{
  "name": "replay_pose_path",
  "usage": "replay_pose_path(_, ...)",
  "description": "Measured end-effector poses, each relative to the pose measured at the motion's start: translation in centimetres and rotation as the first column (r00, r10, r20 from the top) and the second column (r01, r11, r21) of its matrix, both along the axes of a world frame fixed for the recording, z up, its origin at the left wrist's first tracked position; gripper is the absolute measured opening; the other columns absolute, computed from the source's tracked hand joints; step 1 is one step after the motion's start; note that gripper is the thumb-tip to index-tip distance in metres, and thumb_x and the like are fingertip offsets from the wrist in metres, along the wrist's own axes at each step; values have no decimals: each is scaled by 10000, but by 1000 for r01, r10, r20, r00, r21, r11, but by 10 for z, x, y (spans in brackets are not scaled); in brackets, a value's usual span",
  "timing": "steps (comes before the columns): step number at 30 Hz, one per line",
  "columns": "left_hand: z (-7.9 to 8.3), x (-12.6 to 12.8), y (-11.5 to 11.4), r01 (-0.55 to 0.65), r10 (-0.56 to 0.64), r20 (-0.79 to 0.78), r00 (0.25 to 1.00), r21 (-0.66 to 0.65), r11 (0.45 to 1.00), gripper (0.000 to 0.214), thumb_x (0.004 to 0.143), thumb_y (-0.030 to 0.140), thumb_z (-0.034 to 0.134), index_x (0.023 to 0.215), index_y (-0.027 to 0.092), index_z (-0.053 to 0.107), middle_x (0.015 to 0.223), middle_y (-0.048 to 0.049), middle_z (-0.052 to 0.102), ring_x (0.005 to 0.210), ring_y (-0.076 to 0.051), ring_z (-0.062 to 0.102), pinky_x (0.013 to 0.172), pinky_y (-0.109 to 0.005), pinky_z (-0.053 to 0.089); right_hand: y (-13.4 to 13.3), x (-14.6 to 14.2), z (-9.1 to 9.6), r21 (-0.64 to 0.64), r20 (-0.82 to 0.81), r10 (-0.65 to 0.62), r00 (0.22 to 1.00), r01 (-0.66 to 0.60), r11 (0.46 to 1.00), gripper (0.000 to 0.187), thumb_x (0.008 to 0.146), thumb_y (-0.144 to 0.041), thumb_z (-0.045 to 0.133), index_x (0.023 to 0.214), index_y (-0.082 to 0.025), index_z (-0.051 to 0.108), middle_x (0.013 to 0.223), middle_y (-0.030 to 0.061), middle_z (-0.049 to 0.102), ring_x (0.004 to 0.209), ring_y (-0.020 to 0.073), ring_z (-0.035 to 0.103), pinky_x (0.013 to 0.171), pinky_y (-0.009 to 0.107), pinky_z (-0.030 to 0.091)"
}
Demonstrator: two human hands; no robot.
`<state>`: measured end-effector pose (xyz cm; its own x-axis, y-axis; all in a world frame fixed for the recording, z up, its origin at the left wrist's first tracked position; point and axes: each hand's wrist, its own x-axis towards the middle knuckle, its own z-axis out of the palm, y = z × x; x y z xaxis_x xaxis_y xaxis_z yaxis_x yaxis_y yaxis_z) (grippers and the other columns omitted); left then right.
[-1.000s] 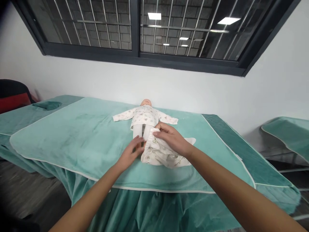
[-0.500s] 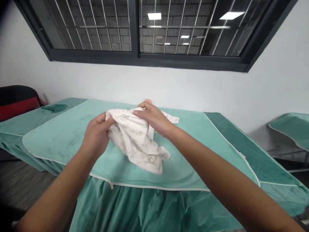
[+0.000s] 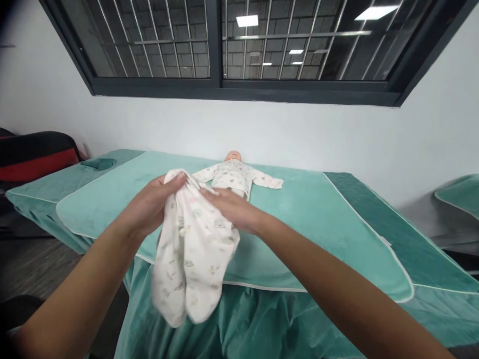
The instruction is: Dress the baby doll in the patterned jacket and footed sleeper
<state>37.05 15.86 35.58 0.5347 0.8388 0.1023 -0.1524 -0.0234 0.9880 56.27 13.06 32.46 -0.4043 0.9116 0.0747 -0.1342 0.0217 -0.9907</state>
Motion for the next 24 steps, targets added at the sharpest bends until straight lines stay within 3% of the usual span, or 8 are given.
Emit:
replay_pose_path(3, -12, 10, -1, -37, 44, 61, 997, -104, 994, 384, 835, 495, 674, 989, 144, 693, 766, -56, 716, 624, -169, 654, 600, -256, 529, -9, -2, -9, -13, 175, 146, 974, -146, 989, 482, 800, -621, 657, 973, -174, 710, 960, 72, 716, 905, 228, 667, 817, 347, 513)
replay_pose_path(8, -35, 16, -8, 91, -91, 5, 996, -178, 980, 488, 836, 532, 655, 1118, 133, 679, 918, -110, 744, 780, -222, 695, 687, -301, 539, -5, -1, -10, 53, 46, -213, 976, 211, 976, 470, 819, -612, 644, 934, -162, 716, 780, 51, 707, 776, 205, 664, 740, 317, 525)
replay_pose_path(11, -42, 14, -11, 247, -272, -110, 956, -197, 949, 433, 756, 424, 774, 1052, 116, 706, 941, -116, 744, 825, -247, 700, 700, -302, 529, 1, 1, -15, -5, -71, -299, 952, 300, 954, 484, 824, -621, 634, 989, -171, 704, 681, 34, 673, 675, 193, 637, 679, 314, 524)
replay_pose_path(13, -45, 12, -10, 262, -288, -102, 952, -215, 941, 403, 744, 373, 791, 1039, 112, 711, 953, -120, 744, 830, -250, 699, 719, -309, 531, 1, 2, -21, -55, -138, -291, 947, 286, 957, 505, 824, -617, 638, 1074, -181, 690, 754, 48, 699, 712, 200, 650, 690, 318, 531)
replay_pose_path(15, -50, 11, -7, 166, -170, -8, 985, -198, 966, 383, 775, 373, 763, 1057, 119, 706, 959, -113, 745, 817, -230, 696, 737, -302, 533, -3, 3, -30, -104, -146, -239, 960, 226, 969, 532, 821, -619, 640, 1113, -177, 687, 861, 73, 722, 795, 213, 670, 729, 325, 538)
replay_pose_path(20, -72, 10, -1, -21, 46, 93, 995, -252, 967, 274, 777, 358, 763, 898, 120, 704, 806, -67, 732, 687, -157, 662, 635, -224, 510, -20, -3, -51, -121, 2, 81, 997, -80, 989, 489, 747, -455, 786, 1143, -185, 688, 1099, 77, 708, 1043, 237, 651, 908, 353, 513)
replay_pose_path(22, -83, 7, -3, 7, 18, 75, 997, -313, 950, 330, 786, 413, 750, 917, 113, 706, 811, -79, 731, 679, -157, 659, 640, -235, 521, -23, -5, -56, -103, -57, 76, 995, -82, 991, 466, 774, -420, 770, 1176, -206, 671, 1148, 67, 693, 1091, 231, 637, 959, 363, 492)
replay_pose_path(24, -92, 2, -5, 91, -66, 85, 994, -332, 939, 448, 776, 496, 739, 1000, 108, 708, 858, -98, 736, 692, -161, 663, 657, -247, 534, -20, -6, -58, -137, -158, -48, 986, 27, 990, 414, 806, -436, 734, 1141, -196, 682, 1104, 67, 707, 1063, 224, 649, 959, 362, 490)
